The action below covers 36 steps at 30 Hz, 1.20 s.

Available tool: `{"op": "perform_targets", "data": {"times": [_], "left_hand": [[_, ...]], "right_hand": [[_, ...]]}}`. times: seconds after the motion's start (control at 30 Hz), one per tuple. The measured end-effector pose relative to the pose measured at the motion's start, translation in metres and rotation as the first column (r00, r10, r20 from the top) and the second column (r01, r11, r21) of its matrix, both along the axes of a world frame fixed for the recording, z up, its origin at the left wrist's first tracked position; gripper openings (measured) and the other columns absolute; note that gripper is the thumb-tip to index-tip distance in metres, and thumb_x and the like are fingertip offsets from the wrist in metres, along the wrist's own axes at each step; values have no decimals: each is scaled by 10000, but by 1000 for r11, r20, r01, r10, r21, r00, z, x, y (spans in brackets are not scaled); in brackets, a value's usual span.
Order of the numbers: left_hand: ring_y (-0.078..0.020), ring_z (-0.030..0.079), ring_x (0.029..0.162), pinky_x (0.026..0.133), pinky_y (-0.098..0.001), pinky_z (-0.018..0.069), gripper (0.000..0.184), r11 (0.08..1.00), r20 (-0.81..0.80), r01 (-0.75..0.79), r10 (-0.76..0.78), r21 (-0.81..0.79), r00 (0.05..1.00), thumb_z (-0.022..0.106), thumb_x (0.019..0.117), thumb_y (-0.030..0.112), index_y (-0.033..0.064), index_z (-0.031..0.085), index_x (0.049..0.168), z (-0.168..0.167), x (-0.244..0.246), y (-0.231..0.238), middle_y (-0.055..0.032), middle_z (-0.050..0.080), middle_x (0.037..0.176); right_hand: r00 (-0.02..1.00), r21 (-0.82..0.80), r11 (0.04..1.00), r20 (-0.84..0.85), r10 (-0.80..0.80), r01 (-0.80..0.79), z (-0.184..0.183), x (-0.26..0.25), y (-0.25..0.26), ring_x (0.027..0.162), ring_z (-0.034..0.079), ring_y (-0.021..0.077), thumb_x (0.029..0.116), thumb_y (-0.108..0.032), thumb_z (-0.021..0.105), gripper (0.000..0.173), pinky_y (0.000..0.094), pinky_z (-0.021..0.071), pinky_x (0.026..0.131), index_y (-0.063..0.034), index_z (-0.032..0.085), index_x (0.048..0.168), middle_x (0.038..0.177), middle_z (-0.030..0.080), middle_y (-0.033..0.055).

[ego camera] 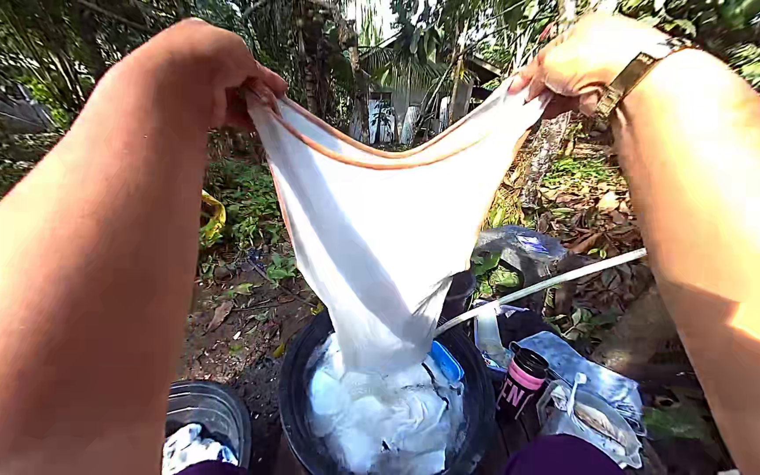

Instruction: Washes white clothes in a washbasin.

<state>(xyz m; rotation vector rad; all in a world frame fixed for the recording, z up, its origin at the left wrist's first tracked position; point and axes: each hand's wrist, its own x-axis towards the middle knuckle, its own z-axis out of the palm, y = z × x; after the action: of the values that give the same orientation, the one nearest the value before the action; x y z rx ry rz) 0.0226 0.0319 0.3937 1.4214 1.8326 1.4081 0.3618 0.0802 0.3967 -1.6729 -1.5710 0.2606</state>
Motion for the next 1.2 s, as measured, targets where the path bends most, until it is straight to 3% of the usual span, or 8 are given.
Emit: {"op": "perform_targets", "data": {"times": [0.13, 0.27, 0.37, 0.47, 0.6, 0.83, 0.97, 1.2], "left_hand": [[-76, 638, 726, 651, -227, 536, 262, 997, 38, 77, -77, 7, 996, 463, 1029, 188, 134, 627, 1227, 4, 2, -3, 9, 664, 919], [-141, 606, 722, 660, -320, 536, 204, 974, -339, 24, -102, -226, 935, 627, 984, 190, 60, 663, 1137, -25, 2, -1, -67, 654, 896], [-345, 653, 891, 809, -584, 512, 201, 873, -710, 5, -401, -488, 579, 714, 956, 152, -26, 725, 1050, -89, 6, 19, -217, 693, 949], [-475, 641, 1078, 904, -722, 459, 298, 647, -648, -108, -712, -755, 271, 784, 883, 211, -32, 730, 1048, -210, 26, 43, -268, 695, 1060], [-476, 613, 1179, 977, -695, 452, 396, 364, -346, -16, -868, -931, 357, 761, 905, 203, -98, 680, 1149, -379, 52, 43, -305, 659, 1213], [-523, 174, 1526, 1106, -724, 350, 1091, 341, -228, 40, -706, -939, 671, 850, 792, 157, 71, 176, 1646, -603, 96, 18, -244, 156, 1689], [-497, 223, 1517, 1061, -724, 396, 989, 321, -235, 8, -709, -947, 665, 823, 820, 220, 54, 263, 1619, -640, 100, 5, -212, 205, 1685], [-489, 211, 1526, 1225, -652, 168, 911, 249, -79, 205, -796, -947, 600, 811, 854, 357, -26, 371, 1554, -622, 81, 22, -290, 267, 1642]], "right_hand": [[990, 70, 997, -135, 36, -26, -2, -6, -3, 695, 613, 69, 951, -90, 585, 282, 270, 550, 662, -112, 660, 1222, 908, 646, -1], [912, -196, 977, 382, 152, -81, -30, -4, -6, 686, 520, 168, 1031, -245, 627, 345, 397, 447, 626, -175, 644, 1368, 934, 644, 87], [758, -464, 871, 506, 412, -163, -95, -11, 8, 1162, 640, 371, 920, -271, 788, 540, 656, 462, 980, -191, 626, 1429, 1252, 693, 180], [585, -732, 656, 456, 671, -182, -214, -32, 29, 1321, 553, 424, 902, -344, 804, 666, 681, 396, 1082, -131, 562, 1484, 1383, 621, 222], [543, -893, 423, 282, 791, -153, -410, -66, 30, 1276, 556, 495, 877, -322, 807, 576, 716, 410, 1036, 36, 653, 1301, 1338, 612, 310], [849, -926, 348, 60, 524, -149, -602, -119, -19, 1370, 449, 554, 744, -174, 895, 1192, 659, 460, 1058, -118, 136, 1661, 1641, 162, 358], [804, -952, 281, 71, 590, -123, -632, -122, -25, 1416, 430, 515, 879, -188, 762, 991, 681, 408, 1100, -65, 152, 1650, 1616, 310, 316], [793, -947, 229, -42, 608, -226, -612, -123, -9, 1489, 350, 456, 928, -179, 697, 731, 629, 304, 1201, 90, 379, 1528, 1590, 365, 312]]}}
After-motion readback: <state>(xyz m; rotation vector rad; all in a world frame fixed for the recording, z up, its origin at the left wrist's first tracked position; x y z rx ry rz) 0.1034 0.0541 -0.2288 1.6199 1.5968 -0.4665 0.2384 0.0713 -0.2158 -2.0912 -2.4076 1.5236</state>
